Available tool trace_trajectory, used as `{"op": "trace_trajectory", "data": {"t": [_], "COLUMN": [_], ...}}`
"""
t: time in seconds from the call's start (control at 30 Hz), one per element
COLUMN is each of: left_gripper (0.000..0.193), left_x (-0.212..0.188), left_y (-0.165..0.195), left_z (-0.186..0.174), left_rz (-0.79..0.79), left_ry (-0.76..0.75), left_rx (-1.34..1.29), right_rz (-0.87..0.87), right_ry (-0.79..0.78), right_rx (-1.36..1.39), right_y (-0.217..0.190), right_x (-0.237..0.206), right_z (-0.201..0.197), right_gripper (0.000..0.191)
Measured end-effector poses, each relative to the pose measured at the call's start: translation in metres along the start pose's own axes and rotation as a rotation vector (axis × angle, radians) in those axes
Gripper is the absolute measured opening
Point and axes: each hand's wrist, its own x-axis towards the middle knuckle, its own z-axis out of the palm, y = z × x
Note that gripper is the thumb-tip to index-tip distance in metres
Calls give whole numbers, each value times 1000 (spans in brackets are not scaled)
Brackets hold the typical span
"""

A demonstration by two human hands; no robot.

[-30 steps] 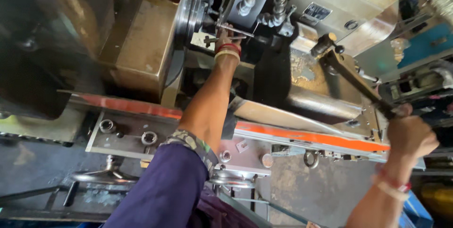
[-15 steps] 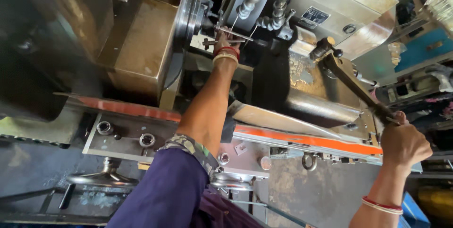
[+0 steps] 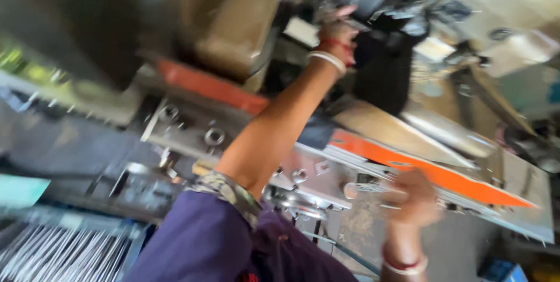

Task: The person repeatedly picks metal rods from a blue crate, inserts them into a machine, and operates a lever to process them. The processed rods are then returned to the crate. This cycle is repeated throughout the clip.

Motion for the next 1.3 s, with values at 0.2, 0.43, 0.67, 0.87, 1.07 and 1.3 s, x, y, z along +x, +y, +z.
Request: {"op": "trace_trajectory", "data": {"t": [0.2, 0.43, 0.67, 0.87, 1.07, 1.3], "left_gripper": [37, 50, 14, 32, 37, 40], "left_x": [-111, -231, -271, -304, -330, -375], "left_y": [136, 266, 230, 164, 158, 179], "left_z": [-99, -331, -523, -602, -621, -645], "left_rz": [443, 559, 266, 76, 204, 827], "left_ry": [-241, 13, 333, 573, 635, 545], "left_rx": [439, 841, 273, 140, 323, 1125], "right_rz": [-261, 323, -182, 157, 586, 1117], "right_ry": [-1057, -1057, -1190, -903, -1186, -1483], "right_rx": [307, 439, 335, 1179, 1476, 1802], "right_y": [-123, -225, -268, -384, -430, -452], "right_x": [-83, -65, -104, -118, -139, -174], "right_z": [230, 390, 372, 339, 336, 336], "right_gripper": [39, 77, 47, 28, 33, 34]}}
